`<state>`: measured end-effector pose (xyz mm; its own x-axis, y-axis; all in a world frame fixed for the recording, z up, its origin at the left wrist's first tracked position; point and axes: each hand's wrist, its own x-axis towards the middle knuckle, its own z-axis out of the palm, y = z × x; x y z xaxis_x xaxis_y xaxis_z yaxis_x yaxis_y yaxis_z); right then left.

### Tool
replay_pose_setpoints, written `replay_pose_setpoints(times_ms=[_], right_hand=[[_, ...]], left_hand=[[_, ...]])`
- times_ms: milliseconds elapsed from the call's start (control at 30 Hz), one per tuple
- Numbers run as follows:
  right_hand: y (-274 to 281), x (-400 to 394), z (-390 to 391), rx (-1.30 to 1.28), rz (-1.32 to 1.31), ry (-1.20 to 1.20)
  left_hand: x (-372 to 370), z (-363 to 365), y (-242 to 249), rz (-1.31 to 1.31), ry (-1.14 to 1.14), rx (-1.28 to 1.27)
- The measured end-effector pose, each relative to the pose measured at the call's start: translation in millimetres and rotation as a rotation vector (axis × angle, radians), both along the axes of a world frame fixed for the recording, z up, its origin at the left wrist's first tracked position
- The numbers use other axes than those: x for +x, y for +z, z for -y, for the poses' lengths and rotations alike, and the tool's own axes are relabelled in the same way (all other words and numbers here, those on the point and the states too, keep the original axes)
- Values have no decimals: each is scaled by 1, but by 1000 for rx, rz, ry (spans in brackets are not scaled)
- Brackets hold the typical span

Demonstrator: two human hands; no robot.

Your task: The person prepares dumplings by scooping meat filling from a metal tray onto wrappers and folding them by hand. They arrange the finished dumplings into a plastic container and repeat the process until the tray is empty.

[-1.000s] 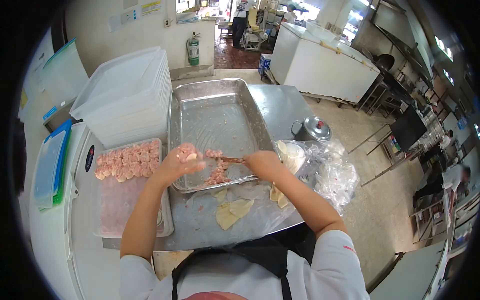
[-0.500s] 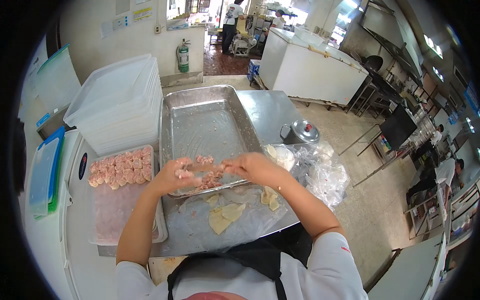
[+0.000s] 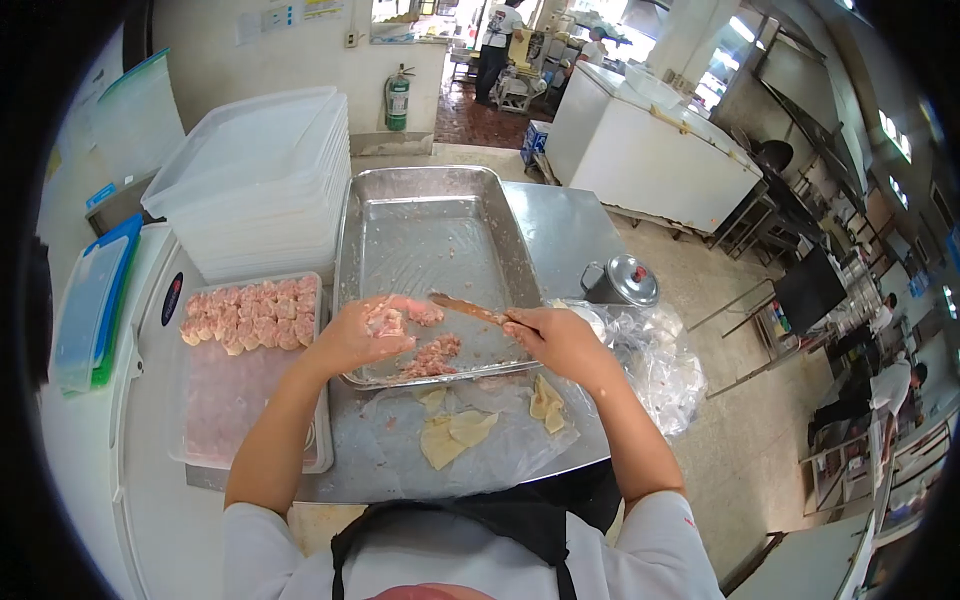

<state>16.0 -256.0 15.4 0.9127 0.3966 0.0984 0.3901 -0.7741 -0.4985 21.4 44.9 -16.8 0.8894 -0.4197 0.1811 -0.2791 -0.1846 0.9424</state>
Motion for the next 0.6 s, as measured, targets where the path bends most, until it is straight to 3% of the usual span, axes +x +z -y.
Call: replay_pose_setpoints(times_ms=[33,100,133,233,300,333,400,433,500,567,600], right_hand=[[2,-6,-5,-6,-2,10],[-4,-18,-20,291,-110,164],[-11,-16,-28,290,-122,170],[-28,-5,-37,142,-235,260],[-19,17,-27,5,55,374],[-8,7,-35,8,42,380],[16,-13,-48,-56,257,147],[7,-19,-54,76,276,185],[-40,7,-49,30,344,225],[-58,27,-41,-24,414,256],[-54,40,-34,-322,269,167]], left_hand=[[3,0,-2,-2,10,-6],[5,-2,-10,57,-16,117],[6,-5,-12,45,-9,115],[7,-13,-10,125,-133,184],[3,-11,-6,73,-47,159],[7,-14,-11,60,-42,159],[25,-21,-32,-97,15,90],[31,-23,-43,-110,25,89],[38,-24,-63,175,53,159],[29,-23,-49,165,55,167],[22,-21,-37,170,57,181]])
